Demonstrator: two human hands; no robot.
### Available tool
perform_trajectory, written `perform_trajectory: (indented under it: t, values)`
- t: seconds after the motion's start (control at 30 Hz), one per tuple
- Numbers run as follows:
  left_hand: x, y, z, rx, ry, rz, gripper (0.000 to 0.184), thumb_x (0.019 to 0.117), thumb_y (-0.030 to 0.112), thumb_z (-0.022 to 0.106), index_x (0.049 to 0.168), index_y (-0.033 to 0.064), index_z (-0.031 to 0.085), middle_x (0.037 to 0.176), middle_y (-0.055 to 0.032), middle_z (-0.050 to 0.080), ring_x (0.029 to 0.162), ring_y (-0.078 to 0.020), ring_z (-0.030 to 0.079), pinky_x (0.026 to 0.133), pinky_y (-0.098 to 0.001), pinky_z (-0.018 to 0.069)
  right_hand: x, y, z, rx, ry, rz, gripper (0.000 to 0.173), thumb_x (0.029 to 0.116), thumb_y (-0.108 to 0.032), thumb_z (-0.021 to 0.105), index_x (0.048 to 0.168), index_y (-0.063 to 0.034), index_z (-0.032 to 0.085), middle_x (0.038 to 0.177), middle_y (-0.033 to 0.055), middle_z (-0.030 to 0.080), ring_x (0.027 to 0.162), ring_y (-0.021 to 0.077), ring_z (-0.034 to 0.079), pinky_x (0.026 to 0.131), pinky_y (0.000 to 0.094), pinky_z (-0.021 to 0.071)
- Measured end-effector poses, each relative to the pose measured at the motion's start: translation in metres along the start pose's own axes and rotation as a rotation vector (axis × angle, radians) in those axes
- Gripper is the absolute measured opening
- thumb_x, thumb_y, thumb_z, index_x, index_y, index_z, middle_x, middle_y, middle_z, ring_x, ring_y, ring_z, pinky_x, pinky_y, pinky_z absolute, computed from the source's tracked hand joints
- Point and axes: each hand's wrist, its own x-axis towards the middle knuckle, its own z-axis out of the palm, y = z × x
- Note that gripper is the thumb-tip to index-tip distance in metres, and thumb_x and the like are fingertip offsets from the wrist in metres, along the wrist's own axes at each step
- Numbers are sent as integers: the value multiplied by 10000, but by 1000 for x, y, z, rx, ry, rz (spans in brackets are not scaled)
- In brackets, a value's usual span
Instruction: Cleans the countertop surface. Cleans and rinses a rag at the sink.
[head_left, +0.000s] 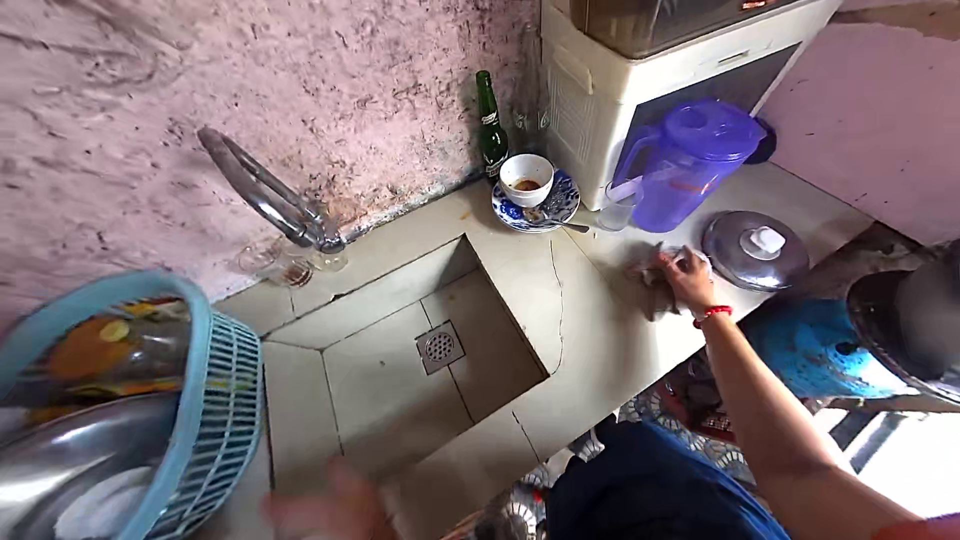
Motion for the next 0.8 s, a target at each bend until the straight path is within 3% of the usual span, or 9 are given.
perform_trajectory:
  t: [0.07,0.13,0.2,0.3,0.4,0.5,0.57,0.67,0.8]
  values:
    - [0,105,52,-331,-259,44,709,1049,132,541,1547,-175,140,1611,-403,164,1519,-469,231,1236,-445,265,-6,-18,37,-188,-7,-59,1007,924,-678,573,1625,-32,246,1669,338,88,1552,525,38,1199,738,31]
    - [0,187,121,-528,-547,-15,604,1068,114,479,1559,-114,212,1588,-336,309,1455,-372,394,1166,-427,379,-15,-51,73,-275,-73,-232,982,932,-682,543,1622,-40,267,1667,338,103,1554,523,29,1195,748,13]
    - [-4,241,194,-615,-748,-108,590,1092,184,457,1576,-39,204,1505,-303,449,1311,-352,561,1049,-458,505,-24,-75,105,-262,-243,-454,869,974,-621,523,1624,-89,299,1683,290,136,1569,480,44,1206,732,5]
    - [-17,304,265,-638,-938,-377,564,1125,348,366,1575,33,235,1493,-265,466,1214,-330,615,971,-435,536,-35,-77,125,-183,-514,-819,657,991,-476,556,1569,-181,451,1667,220,276,1568,426,164,1229,694,84]
    - [-25,323,313,-704,-933,-536,453,1127,285,357,1495,22,366,1354,-240,546,1031,-289,648,851,-401,562,-47,-40,87,-71,-606,-1008,498,968,-379,642,1429,-194,622,1608,157,426,1532,419,289,1211,693,200]
    - [-29,328,330,-769,-864,-594,386,1098,116,377,1472,22,379,1281,-248,563,960,-289,652,801,-401,570,-50,30,56,20,-203,-979,441,908,-431,650,1257,-177,745,1452,207,588,1408,519,446,1081,800,303]
    - [-27,332,329,-784,-833,-600,409,1074,40,399,1481,25,355,1263,-260,556,950,-299,649,792,-409,572,-39,56,38,-60,32,-791,522,916,-449,579,1308,-133,718,1456,305,540,1374,604,428,1046,838,276]
    - [-26,324,326,-784,-786,-582,380,1055,3,437,1434,9,402,1180,-244,577,884,-279,651,752,-396,578,-14,45,19,-173,38,-504,592,917,-416,582,1431,-126,619,1527,402,381,1402,690,285,1021,897,171]
    - [-25,304,307,-772,-751,-583,377,1045,-10,440,1421,-3,418,1148,-239,586,850,-281,662,714,-405,589,2,3,46,-217,-19,-555,538,932,-419,591,1391,-145,658,1501,363,452,1320,642,451,943,817,366]
